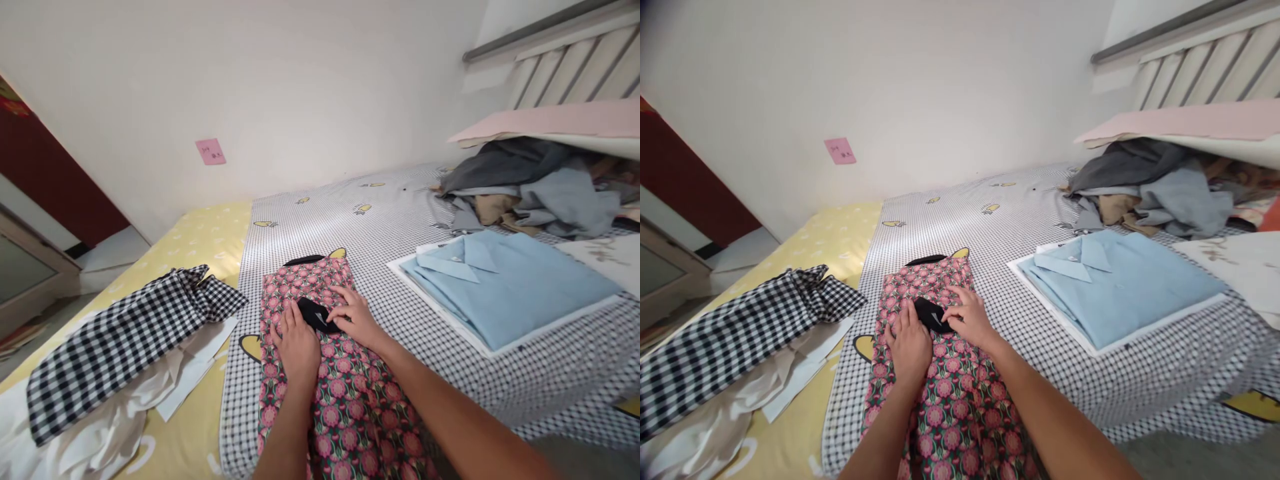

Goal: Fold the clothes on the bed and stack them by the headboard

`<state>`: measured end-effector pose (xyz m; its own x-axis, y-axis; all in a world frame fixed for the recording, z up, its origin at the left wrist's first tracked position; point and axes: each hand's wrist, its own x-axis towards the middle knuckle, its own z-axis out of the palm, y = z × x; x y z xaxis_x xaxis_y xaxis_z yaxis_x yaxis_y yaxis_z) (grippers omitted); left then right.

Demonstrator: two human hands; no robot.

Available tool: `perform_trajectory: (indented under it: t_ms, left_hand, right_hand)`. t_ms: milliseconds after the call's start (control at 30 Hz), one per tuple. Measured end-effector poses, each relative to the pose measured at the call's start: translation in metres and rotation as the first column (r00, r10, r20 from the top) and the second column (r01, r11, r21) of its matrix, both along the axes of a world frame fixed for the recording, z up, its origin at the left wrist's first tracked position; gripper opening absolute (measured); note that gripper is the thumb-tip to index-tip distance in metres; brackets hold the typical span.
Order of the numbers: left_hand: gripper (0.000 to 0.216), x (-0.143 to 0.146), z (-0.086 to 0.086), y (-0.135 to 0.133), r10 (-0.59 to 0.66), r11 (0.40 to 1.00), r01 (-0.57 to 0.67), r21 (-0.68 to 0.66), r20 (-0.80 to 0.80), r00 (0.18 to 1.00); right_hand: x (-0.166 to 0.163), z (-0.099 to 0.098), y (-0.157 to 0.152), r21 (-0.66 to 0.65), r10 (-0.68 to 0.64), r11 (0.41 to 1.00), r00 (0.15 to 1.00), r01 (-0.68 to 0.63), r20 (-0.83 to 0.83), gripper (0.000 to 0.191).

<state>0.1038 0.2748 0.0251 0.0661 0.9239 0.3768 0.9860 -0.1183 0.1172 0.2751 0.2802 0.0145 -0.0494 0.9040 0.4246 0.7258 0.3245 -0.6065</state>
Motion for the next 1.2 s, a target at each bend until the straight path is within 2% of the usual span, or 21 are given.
perform_trajectory:
  t_ms: [133, 233, 300, 367, 433, 500, 600, 733, 800, 867, 933, 967, 1033, 1100, 1200]
  left_hand:
    - [0.062, -0.002, 0.002, 0.0, 0.016, 0.999, -0.017, 0.048, 0.024, 1.0]
    - [0.07, -0.005, 0.0, 0.0, -0.119, 0.99, 0.118, 0.08, 0.004, 0.993]
    - [0.07, -0.007, -0.001, 0.001, -0.213, 0.976, 0.212, 0.047, 0.002, 0.977]
    - [0.064, -0.008, -0.002, 0.002, -0.248, 0.969, 0.248, -0.012, 0.031, 0.968]
    - [0.055, -0.007, -0.003, 0.004, -0.238, 0.97, 0.24, -0.032, 0.061, 0.969]
    - [0.05, -0.007, -0.004, 0.005, -0.212, 0.977, 0.214, -0.009, 0.078, 0.974]
    - [0.046, -0.006, -0.006, 0.006, -0.192, 0.981, 0.191, 0.013, 0.08, 0.978]
    - [0.045, -0.005, -0.006, 0.006, -0.186, 0.983, 0.185, 0.019, 0.077, 0.979]
    - [0.045, -0.005, -0.005, 0.005, -0.188, 0.982, 0.187, 0.017, 0.083, 0.979]
    - [0.046, -0.006, -0.005, 0.005, -0.188, 0.982, 0.188, 0.011, 0.089, 0.978]
    - [0.047, -0.006, -0.004, 0.005, -0.182, 0.983, 0.182, 0.007, 0.095, 0.979]
    - [0.047, -0.006, -0.004, 0.005, -0.18, 0.984, 0.18, 0.007, 0.097, 0.979]
    - [0.047, -0.006, -0.004, 0.005, -0.179, 0.984, 0.179, 0.004, 0.102, 0.979]
    - [0.047, -0.006, -0.003, 0.004, -0.178, 0.984, 0.179, -0.005, 0.105, 0.978]
    - [0.048, -0.006, -0.004, 0.004, -0.175, 0.984, 0.178, -0.015, 0.115, 0.978]
  right_hand:
    - [0.001, 0.005, -0.001, -0.068, 0.045, 0.997, 0.998, -0.043, 0.034, 0.026]
    - [0.004, 0.007, 0.0, -0.117, 0.072, 0.99, 0.997, -0.074, -0.018, 0.023]
    - [0.007, 0.007, 0.0, -0.121, 0.087, 0.988, 0.993, -0.096, -0.076, 0.024]
    - [0.006, 0.005, 0.001, -0.073, 0.014, 0.997, 0.991, -0.024, -0.135, 0.025]
    - [0.002, 0.002, 0.003, -0.039, -0.171, 0.985, 0.978, 0.167, -0.12, 0.031]
    - [-0.005, -0.001, 0.005, -0.055, -0.338, 0.939, 0.941, 0.338, 0.009, 0.04]
    - [-0.014, -0.002, 0.01, -0.147, -0.433, 0.872, 0.875, 0.467, 0.215, 0.051]
    - [-0.011, 0.004, 0.017, -0.279, -0.474, 0.804, 0.849, 0.526, 0.235, 0.059]
    - [-0.003, 0.006, 0.016, -0.332, -0.468, 0.807, 0.872, 0.488, 0.145, 0.059]
    - [0.003, 0.006, 0.006, -0.316, -0.481, 0.828, 0.876, 0.463, 0.023, 0.06]
    - [0.007, 0.004, -0.013, -0.217, -0.437, 0.88, 0.899, 0.422, -0.021, 0.06]
    - [0.007, 0.002, -0.026, -0.169, -0.357, 0.92, 0.934, 0.354, 0.014, 0.058]
    - [0.005, -0.002, -0.05, -0.147, -0.112, 0.98, 0.98, 0.136, 0.165, 0.052]
    - [0.003, -0.003, -0.069, -0.208, 0.09, 0.978, 0.95, -0.027, 0.298, 0.048]
    - [0.001, -0.001, -0.079, -0.26, 0.141, 0.965, 0.913, -0.04, 0.384, 0.05]
